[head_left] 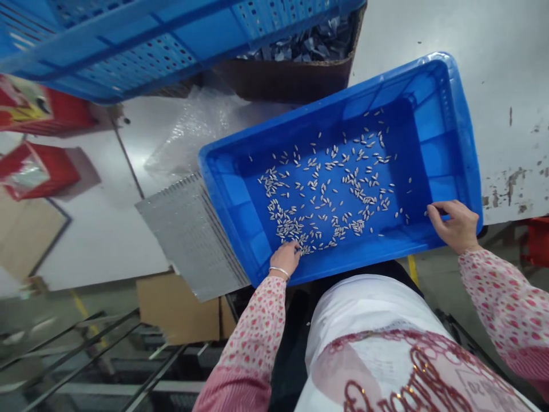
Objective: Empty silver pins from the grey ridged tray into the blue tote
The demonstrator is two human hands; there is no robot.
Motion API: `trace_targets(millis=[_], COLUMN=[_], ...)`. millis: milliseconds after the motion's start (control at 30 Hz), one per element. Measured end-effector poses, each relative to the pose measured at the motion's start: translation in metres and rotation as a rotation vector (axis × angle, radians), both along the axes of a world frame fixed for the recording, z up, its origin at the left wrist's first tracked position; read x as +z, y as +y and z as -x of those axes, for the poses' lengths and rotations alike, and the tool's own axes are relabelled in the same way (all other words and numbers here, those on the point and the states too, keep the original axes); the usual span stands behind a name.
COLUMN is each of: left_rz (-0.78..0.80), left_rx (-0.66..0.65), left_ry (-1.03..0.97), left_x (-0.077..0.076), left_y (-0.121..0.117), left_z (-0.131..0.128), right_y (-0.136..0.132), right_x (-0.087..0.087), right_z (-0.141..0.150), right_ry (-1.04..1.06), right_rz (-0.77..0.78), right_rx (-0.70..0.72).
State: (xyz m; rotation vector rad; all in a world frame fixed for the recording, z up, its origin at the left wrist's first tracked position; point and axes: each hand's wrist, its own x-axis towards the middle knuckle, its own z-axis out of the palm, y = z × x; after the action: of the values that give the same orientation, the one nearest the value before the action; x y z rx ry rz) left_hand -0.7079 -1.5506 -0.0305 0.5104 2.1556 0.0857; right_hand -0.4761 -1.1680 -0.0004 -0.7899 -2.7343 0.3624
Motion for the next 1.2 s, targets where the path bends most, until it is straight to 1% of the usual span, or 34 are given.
trace_targets(millis=[67,133,233,300,367,433,467,500,567,633,700,733,800,867,967,1033,1100,1133,1167,1200], left_rz=[-0.03,-0.084,-0.206,-0.303,-0.428,-0.569,-0.613,-0.625,-0.559,-0.449,-0.363,-0.352,-0.369,-0.426,-0.478,-0.532,-0.609,-0.631,-0.629,-0.603], left_rx=[0.028,0.033,-0.02,-0.088,-0.191,-0.322,-0.377,-0.413,-0.411,-0.335,-0.222,-0.188,-0.173,-0.235,-0.354,-0.494,-0.657,-0.704,-0.709,-0.671], left_ry=[0.061,0.081,0.055,0.012,-0.065,-0.145,-0.157,-0.142,-0.047,0.074,0.198,0.258,0.342,0.341,0.267,0.19,0.126,0.126,0.158,0.218], left_x=[0.001,0.0,-0.003,-0.005,-0.006,-0.007,-0.007,-0.007,-0.007,-0.007,-0.008,-0.009,-0.012,-0.014,-0.017,-0.02,-0.023,-0.024,-0.025,-0.025], left_y=[0.008,0.022,0.057,0.088,0.117,0.139,0.145,0.147,0.141,0.127,0.117,0.117,0.128,0.152,0.194,0.211,0.216,0.214,0.211,0.207], left_z=[0.004,0.005,-0.012,-0.033,-0.054,-0.069,-0.072,-0.072,-0.062,-0.045,-0.026,-0.019,-0.011,-0.015,-0.036,-0.049,-0.055,-0.052,-0.047,-0.039], right_y=[0.001,0.001,0.001,0.002,0.002,0.002,0.002,0.002,0.001,-0.001,-0.003,-0.003,-0.003,-0.003,-0.003,-0.004,-0.004,-0.004,-0.004,-0.004], right_x=[-0.001,-0.002,-0.002,-0.003,-0.004,-0.005,-0.005,-0.004,-0.003,-0.001,0.0,0.001,0.001,0.001,0.002,0.003,0.005,0.005,0.005,0.005], right_z=[-0.001,-0.002,-0.003,-0.004,-0.005,-0.005,-0.005,-0.004,-0.002,0.0,0.002,0.002,0.004,0.005,0.005,0.006,0.007,0.007,0.007,0.007], right_ry=[0.01,0.016,0.005,-0.001,0.004,0.004,0.0,-0.002,0.004,0.017,0.029,0.032,0.025,0.009,0.006,0.015,0.026,0.032,0.036,0.037], right_rz=[-0.005,0.004,0.02,0.018,0.011,0.008,0.011,0.017,0.035,0.065,0.092,0.099,0.098,0.101,0.122,0.136,0.147,0.152,0.158,0.164], right_rx=[0.012,0.02,0.013,0.013,0.017,0.012,0.007,0.001,-0.004,0.004,0.011,0.014,0.012,0.007,0.004,0.002,-0.003,-0.007,-0.011,-0.013])
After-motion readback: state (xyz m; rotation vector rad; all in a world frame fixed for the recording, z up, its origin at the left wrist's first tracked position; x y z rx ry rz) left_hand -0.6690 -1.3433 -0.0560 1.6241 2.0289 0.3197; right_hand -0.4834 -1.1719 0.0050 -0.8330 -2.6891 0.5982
